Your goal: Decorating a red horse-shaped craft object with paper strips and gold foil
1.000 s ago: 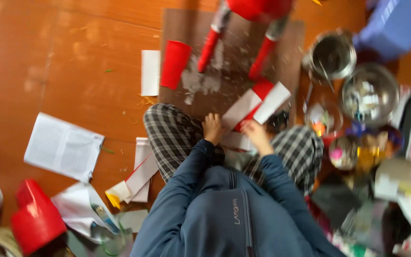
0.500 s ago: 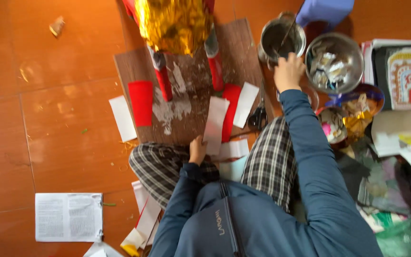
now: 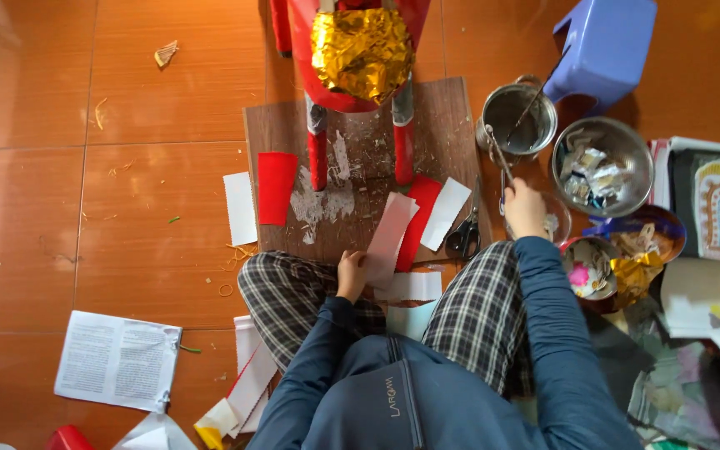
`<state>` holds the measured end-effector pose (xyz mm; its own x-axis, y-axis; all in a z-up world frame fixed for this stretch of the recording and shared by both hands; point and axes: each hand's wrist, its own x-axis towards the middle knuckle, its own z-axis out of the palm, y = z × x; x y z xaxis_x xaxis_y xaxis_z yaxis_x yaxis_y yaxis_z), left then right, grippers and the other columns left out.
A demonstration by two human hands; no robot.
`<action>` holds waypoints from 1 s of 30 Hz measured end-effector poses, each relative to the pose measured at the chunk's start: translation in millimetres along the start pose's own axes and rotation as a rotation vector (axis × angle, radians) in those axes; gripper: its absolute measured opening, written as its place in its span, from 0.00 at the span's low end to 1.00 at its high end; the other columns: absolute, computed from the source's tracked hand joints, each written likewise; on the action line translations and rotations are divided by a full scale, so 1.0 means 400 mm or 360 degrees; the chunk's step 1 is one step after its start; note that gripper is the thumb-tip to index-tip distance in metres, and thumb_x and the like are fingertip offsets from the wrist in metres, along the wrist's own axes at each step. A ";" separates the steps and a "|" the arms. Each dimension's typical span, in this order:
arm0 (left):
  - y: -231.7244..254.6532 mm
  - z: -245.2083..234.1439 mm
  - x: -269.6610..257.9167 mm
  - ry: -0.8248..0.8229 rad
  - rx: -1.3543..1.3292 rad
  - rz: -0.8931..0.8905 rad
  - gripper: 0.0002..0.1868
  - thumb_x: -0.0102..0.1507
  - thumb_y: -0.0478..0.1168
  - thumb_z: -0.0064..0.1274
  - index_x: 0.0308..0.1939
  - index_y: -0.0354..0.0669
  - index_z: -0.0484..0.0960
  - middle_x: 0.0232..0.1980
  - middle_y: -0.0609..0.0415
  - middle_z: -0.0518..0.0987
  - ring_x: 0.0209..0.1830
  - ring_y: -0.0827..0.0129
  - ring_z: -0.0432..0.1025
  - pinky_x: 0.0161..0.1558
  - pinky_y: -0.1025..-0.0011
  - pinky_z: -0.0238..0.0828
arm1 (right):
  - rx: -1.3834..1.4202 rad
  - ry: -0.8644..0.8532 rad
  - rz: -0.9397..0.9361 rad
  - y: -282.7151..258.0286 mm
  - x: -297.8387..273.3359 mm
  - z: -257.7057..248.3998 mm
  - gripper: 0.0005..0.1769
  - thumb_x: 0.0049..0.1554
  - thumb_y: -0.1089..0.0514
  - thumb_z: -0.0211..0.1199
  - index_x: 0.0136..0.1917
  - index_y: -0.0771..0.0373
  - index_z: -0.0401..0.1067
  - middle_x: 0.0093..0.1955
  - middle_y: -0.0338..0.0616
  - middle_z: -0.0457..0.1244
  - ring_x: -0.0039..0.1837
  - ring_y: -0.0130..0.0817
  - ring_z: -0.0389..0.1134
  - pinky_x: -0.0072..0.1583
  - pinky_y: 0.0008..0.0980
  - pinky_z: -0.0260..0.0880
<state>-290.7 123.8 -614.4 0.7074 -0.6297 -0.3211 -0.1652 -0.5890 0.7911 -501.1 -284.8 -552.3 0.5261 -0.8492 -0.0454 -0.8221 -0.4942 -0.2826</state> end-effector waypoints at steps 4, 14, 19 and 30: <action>-0.009 -0.015 0.001 0.0194 -0.0263 -0.0072 0.17 0.68 0.52 0.67 0.47 0.42 0.90 0.43 0.44 0.84 0.49 0.46 0.82 0.46 0.57 0.81 | 0.0916 -0.0391 0.0227 -0.009 0.030 -0.006 0.21 0.71 0.48 0.62 0.74 0.53 0.76 0.58 0.65 0.71 0.51 0.62 0.75 0.30 0.48 0.76; -0.086 0.033 0.047 0.0146 -0.1261 -0.0551 0.23 0.65 0.47 0.67 0.54 0.33 0.79 0.42 0.46 0.79 0.42 0.61 0.75 0.41 0.64 0.75 | 0.2319 -0.0527 0.0891 -0.123 -0.049 0.038 0.22 0.75 0.45 0.47 0.71 0.58 0.71 0.34 0.34 0.53 0.33 0.23 0.59 0.29 0.14 0.47; -0.116 0.081 0.073 0.0071 -0.1373 -0.0663 0.25 0.64 0.43 0.66 0.58 0.30 0.77 0.45 0.39 0.79 0.45 0.54 0.76 0.42 0.54 0.76 | 0.2413 -0.0697 0.0607 -0.226 -0.293 -0.113 0.17 0.75 0.46 0.49 0.71 0.48 0.72 0.32 0.35 0.64 0.31 0.22 0.64 0.27 0.12 0.50; -0.124 0.130 0.063 -0.0097 -0.1774 -0.0758 0.35 0.70 0.42 0.63 0.78 0.33 0.71 0.66 0.28 0.80 0.61 0.38 0.79 0.51 0.39 0.82 | 0.0114 -0.0709 -0.0586 -0.438 -0.325 0.109 0.25 0.71 0.52 0.53 0.79 0.33 0.72 0.54 0.55 0.73 0.60 0.56 0.76 0.59 0.50 0.78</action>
<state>-300.6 110.9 -688.9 0.4978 -0.5093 -0.7020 0.8058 -0.0279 0.5916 -416.2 -79.6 -538.9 0.8280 -0.4561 -0.3263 -0.5592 -0.7151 -0.4195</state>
